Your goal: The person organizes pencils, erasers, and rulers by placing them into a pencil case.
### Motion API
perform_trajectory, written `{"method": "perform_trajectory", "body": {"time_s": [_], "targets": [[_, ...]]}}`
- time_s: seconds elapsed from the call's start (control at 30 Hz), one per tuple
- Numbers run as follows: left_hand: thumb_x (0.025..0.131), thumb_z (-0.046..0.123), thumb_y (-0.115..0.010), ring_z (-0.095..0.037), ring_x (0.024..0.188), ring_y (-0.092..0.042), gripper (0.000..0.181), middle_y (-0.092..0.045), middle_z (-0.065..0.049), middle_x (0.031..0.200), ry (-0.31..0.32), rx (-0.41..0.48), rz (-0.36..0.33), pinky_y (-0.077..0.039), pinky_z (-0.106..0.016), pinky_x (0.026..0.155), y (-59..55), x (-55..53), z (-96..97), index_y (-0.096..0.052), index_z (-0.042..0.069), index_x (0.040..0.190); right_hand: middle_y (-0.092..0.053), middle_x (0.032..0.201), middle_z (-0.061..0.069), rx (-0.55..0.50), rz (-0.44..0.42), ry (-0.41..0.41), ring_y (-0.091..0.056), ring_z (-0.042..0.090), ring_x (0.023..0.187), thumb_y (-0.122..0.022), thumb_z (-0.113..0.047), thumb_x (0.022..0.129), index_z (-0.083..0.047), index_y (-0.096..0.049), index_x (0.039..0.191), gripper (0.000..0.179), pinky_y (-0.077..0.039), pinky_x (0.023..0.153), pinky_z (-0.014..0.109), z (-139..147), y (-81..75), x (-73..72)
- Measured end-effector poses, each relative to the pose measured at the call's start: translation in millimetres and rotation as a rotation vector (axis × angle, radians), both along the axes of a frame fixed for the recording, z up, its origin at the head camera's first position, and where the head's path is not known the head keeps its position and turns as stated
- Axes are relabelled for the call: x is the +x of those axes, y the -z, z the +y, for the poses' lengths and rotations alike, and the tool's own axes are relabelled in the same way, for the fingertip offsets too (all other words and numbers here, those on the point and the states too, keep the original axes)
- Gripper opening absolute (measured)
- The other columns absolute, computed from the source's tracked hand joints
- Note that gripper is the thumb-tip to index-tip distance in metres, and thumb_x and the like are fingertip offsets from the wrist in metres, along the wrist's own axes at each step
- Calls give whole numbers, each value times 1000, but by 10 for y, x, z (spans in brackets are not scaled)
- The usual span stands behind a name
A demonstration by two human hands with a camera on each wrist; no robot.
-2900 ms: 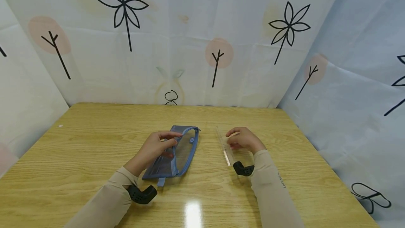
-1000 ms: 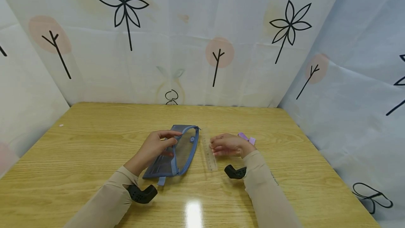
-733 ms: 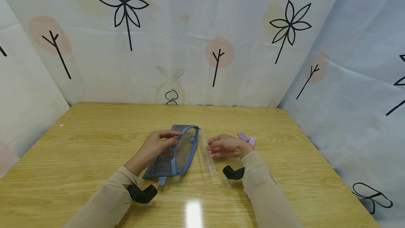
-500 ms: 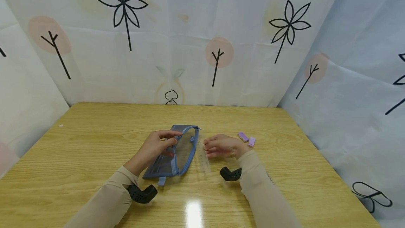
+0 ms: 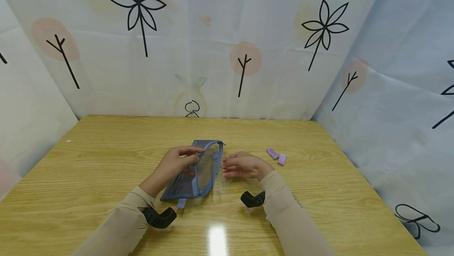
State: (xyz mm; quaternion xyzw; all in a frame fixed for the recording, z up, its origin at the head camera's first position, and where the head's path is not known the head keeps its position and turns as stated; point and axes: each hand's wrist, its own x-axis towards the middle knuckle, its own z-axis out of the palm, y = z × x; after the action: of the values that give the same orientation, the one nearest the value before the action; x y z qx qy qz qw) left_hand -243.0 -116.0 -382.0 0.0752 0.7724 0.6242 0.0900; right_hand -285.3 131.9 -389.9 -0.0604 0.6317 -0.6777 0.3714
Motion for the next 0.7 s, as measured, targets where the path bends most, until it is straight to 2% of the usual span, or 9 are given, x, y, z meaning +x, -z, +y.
{"method": "perform_trajectory", "body": {"time_s": [0.3,0.53,0.7], "targets": [[99,11,-55,-25,101,-55,33,-54,-16,129,12,5,-3,-61,-38,72,-12,12,14,-64,5,129,-57,88,7,-21,8,49,-63,15,81,-46,4,100,1,-51,105,8,-59,78,24,-74,0,31],[98,10,-55,-25,100,-55,33,-54,-17,130,22,11,1,-61,-39,72,-6,13,11,-65,5,129,-54,94,9,-22,35,88,-61,15,85,-46,3,99,15,-41,131,34,-58,88,29,-157,21,68],[98,11,-55,-27,104,-55,33,-53,-17,134,30,13,-1,-61,-39,73,-9,14,8,-64,4,129,-54,94,10,-15,47,120,-60,15,84,-46,3,100,14,-44,128,31,-58,86,29,-248,67,91]]}}
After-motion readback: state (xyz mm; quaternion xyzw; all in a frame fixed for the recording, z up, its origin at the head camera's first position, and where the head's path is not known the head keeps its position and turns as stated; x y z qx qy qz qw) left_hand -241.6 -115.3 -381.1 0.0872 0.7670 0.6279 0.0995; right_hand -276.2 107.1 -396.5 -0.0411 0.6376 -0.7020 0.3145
